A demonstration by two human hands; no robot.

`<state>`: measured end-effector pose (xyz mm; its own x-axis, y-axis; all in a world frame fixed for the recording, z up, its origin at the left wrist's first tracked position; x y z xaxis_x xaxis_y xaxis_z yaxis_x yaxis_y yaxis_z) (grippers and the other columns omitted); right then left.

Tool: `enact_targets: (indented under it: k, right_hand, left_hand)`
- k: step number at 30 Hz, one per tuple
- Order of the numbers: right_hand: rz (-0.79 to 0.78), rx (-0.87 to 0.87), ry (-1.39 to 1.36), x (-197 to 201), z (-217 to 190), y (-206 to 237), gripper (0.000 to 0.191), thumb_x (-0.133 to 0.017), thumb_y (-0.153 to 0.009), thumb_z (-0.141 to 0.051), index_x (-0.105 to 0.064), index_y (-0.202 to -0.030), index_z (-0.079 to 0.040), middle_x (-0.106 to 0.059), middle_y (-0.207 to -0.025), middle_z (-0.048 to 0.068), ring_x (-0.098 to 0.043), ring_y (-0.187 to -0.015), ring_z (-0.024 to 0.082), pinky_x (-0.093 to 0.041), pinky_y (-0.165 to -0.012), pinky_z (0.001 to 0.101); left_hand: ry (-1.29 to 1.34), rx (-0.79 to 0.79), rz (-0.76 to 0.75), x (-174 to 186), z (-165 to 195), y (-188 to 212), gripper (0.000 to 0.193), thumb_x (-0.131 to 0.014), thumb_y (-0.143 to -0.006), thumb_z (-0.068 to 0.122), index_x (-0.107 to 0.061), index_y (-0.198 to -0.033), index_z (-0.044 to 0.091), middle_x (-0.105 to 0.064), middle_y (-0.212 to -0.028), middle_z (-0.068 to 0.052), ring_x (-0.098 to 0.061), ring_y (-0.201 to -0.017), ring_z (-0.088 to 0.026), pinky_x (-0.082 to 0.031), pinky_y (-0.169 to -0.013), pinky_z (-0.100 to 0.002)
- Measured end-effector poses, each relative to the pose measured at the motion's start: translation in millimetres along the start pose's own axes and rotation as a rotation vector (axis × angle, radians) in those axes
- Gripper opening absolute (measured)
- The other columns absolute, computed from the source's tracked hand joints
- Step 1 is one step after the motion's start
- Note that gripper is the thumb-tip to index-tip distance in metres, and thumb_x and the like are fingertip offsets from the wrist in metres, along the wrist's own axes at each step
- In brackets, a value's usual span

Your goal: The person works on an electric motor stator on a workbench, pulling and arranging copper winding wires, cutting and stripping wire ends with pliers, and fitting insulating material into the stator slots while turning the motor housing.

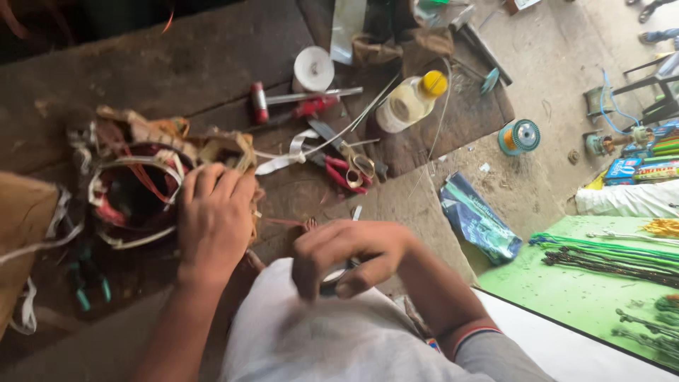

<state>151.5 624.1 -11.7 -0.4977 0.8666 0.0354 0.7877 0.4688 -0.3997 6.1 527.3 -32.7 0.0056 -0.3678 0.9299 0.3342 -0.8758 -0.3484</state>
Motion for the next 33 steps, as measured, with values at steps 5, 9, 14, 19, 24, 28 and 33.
enact_targets:
  k: [5, 9, 14, 19, 24, 28, 33]
  right_hand:
    - [0.124, -0.257, 0.136, 22.2, -13.2, 67.2, 0.027, -0.067, -0.101, -0.020, -0.066, -0.119, 0.001, -0.070, -0.113, 0.017, -0.069, -0.107, 0.032, -0.057, -0.093, 0.0441]
    - [0.503, 0.135, -0.262, 58.6, 17.0, 125.4, 0.029, -0.058, -0.104, -0.031, -0.068, -0.117, -0.008, -0.076, -0.110, 0.017, -0.078, -0.094, 0.019, -0.065, -0.077, 0.0303]
    - [1.277, -0.666, 0.534, 113.9, 103.3, 187.2, 0.036, -0.068, -0.095, -0.029, -0.070, -0.126, -0.010, -0.069, -0.120, 0.015, -0.057, -0.101, 0.025, -0.046, -0.083, 0.0360]
    - [0.699, -0.643, 1.252, 129.7, 143.5, 137.7, 0.037, -0.075, -0.088, -0.021, -0.067, -0.122, -0.010, -0.062, -0.138, 0.012, -0.056, -0.124, 0.037, -0.048, -0.105, 0.0448]
    - [0.615, -0.588, 1.315, 143.8, 158.0, 115.9, 0.051, -0.069, -0.083, -0.006, -0.062, -0.133, -0.007, -0.059, -0.145, 0.015, -0.052, -0.134, 0.038, -0.042, -0.115, 0.0464]
    - [0.984, -0.605, 0.402, 161.5, 145.5, 136.0, 0.042, -0.039, -0.111, -0.032, -0.059, -0.142, -0.011, -0.059, -0.149, 0.013, -0.051, -0.142, 0.033, -0.032, -0.122, 0.0430]
    - [1.353, 0.184, 0.771, 185.4, 11.8, 145.3, 0.040, -0.042, -0.115, -0.026, -0.056, -0.144, -0.002, -0.060, -0.145, 0.011, -0.068, -0.124, 0.018, -0.055, -0.102, 0.0288]
  left_hand:
    - [-0.013, -0.019, -0.029, -8.5, 2.7, 5.3, 0.033, -0.072, -0.083, 0.038, -0.072, -0.097, 0.007, -0.070, -0.102, -0.006, -0.060, -0.114, -0.023, -0.041, -0.107, -0.045]
    - [-0.060, 0.022, 0.018, -18.2, 3.1, 5.5, 0.008, -0.072, -0.095, 0.018, -0.074, -0.098, 0.011, -0.074, -0.104, -0.004, -0.066, -0.116, -0.020, -0.045, -0.112, -0.041]
    - [0.051, 0.045, 0.038, -20.0, 6.6, 5.1, 0.015, -0.076, -0.090, 0.023, -0.076, -0.095, 0.008, -0.077, -0.101, -0.006, -0.070, -0.113, -0.023, -0.046, -0.108, -0.044]
    - [0.006, 0.064, 0.057, -14.2, 16.3, -3.7, 0.010, -0.074, -0.090, 0.017, -0.077, -0.096, 0.010, -0.077, -0.103, -0.003, -0.069, -0.113, -0.021, -0.046, -0.110, -0.044]
    - [0.130, 0.062, 0.213, 9.3, 27.9, 10.6, 0.017, -0.073, -0.093, 0.013, -0.077, -0.109, 0.011, -0.075, -0.116, -0.002, -0.067, -0.116, -0.024, -0.048, -0.107, -0.041]
    - [0.209, 0.255, 0.399, 44.6, 26.0, 76.6, 0.014, -0.074, -0.097, 0.019, -0.074, -0.108, 0.011, -0.074, -0.111, -0.004, -0.066, -0.106, -0.026, -0.051, -0.097, -0.040]
    - [0.285, 0.643, 0.469, 58.6, 14.9, 158.3, 0.011, -0.067, -0.104, 0.016, -0.072, -0.109, 0.008, -0.073, -0.111, -0.005, -0.070, -0.103, -0.024, -0.057, -0.089, -0.035]
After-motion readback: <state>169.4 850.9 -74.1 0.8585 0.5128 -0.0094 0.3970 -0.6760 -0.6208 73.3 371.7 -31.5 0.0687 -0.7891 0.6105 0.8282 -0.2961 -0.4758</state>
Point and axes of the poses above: each hand's wrist, its own y-axis away from the middle knuckle, its own x-axis out of the back of the hand, z = x × y, the point moved 6 cm from there along -y, towards the middle knuckle
